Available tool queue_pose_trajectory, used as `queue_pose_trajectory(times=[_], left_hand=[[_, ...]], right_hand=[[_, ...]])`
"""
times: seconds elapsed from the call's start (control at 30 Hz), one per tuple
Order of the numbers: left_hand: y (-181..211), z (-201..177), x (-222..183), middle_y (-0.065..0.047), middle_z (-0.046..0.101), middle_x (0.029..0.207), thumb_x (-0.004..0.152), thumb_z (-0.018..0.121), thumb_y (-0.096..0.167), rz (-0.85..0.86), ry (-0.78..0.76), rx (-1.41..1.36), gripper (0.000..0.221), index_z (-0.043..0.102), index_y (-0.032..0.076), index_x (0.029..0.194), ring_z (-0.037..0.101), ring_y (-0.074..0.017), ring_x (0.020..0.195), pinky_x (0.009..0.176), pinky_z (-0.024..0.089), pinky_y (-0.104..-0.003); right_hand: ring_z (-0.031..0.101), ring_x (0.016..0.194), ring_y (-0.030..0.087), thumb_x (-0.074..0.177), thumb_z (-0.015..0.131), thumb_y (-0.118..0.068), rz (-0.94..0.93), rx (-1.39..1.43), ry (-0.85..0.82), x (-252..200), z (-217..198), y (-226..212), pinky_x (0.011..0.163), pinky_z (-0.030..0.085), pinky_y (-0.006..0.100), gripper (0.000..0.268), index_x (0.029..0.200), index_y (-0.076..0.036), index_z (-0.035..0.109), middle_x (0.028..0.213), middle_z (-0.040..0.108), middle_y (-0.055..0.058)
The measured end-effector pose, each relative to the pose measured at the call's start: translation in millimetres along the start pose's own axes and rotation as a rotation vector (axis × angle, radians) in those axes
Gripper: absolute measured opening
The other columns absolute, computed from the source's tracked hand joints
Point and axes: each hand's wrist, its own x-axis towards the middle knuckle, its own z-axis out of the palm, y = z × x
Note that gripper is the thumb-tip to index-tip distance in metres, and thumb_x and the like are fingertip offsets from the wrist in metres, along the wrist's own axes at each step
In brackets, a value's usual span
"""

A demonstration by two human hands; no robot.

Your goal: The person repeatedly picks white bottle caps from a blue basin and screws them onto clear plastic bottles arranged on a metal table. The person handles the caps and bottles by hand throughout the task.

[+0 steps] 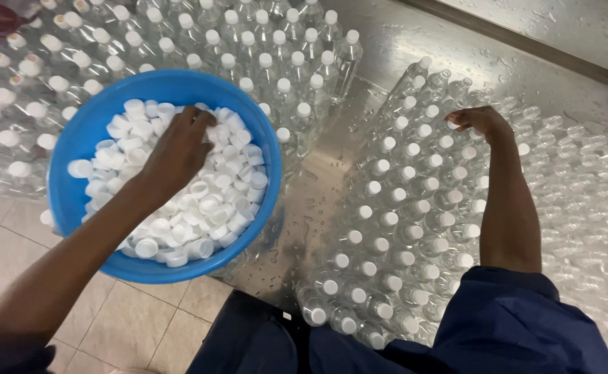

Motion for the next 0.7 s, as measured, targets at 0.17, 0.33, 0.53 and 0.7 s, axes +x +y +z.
queue_pose_trajectory(times=[0.17, 0.33, 0.53, 0.7], left_hand=[[-12, 11, 10, -0.023, 0.065, 0.125, 0.106, 0.071, 0.005, 0.046, -0.045, 0.012, 0.030, 0.065, 0.005, 0.135, 0.072, -0.0420, 0.116, 0.095, 0.061, -0.053], [19, -44, -14, -0.019, 0.065, 0.136, 0.108, 0.069, 0.021, -0.090, -0.057, -0.307, 0.037, 0.067, 0.008, 0.142, 0.068, -0.0418, 0.123, 0.098, 0.060, -0.057], [110, -86, -36, -0.026, 0.076, 0.112, 0.114, 0.059, 0.019, -0.518, -0.232, -0.751, 0.033, 0.072, -0.003, 0.135, 0.076, -0.0384, 0.099, 0.088, 0.065, -0.052], [170, -54, -52, -0.029, 0.086, 0.104, 0.099, 0.074, 0.010, -0.519, -0.320, -0.972, 0.032, 0.082, -0.012, 0.122, 0.082, -0.0365, 0.090, 0.080, 0.066, -0.044]], right_hand=[[0.079, 0.101, 0.035, 0.088, 0.090, -0.044, -0.028, -0.149, -0.010, 17, -4, 19, 0.088, 0.041, 0.029, 0.047, 0.130, -0.024, 0.082, 0.095, 0.080, 0.021], [0.064, 0.134, 0.040, 0.108, 0.067, -0.060, -0.074, -0.635, 0.284, -36, 36, -28, 0.118, 0.019, 0.076, 0.046, 0.141, -0.030, 0.073, 0.127, 0.074, 0.006], [0.068, 0.124, 0.037, 0.102, 0.081, -0.017, -0.743, -0.353, 0.419, -240, 108, -170, 0.105, 0.054, 0.051, 0.041, 0.140, -0.008, 0.070, 0.136, 0.074, 0.018], [0.069, 0.129, 0.038, 0.108, 0.071, -0.045, -1.208, -0.314, 0.191, -364, 180, -233, 0.104, 0.066, 0.050, 0.058, 0.151, -0.011, 0.054, 0.147, 0.065, 0.024]])
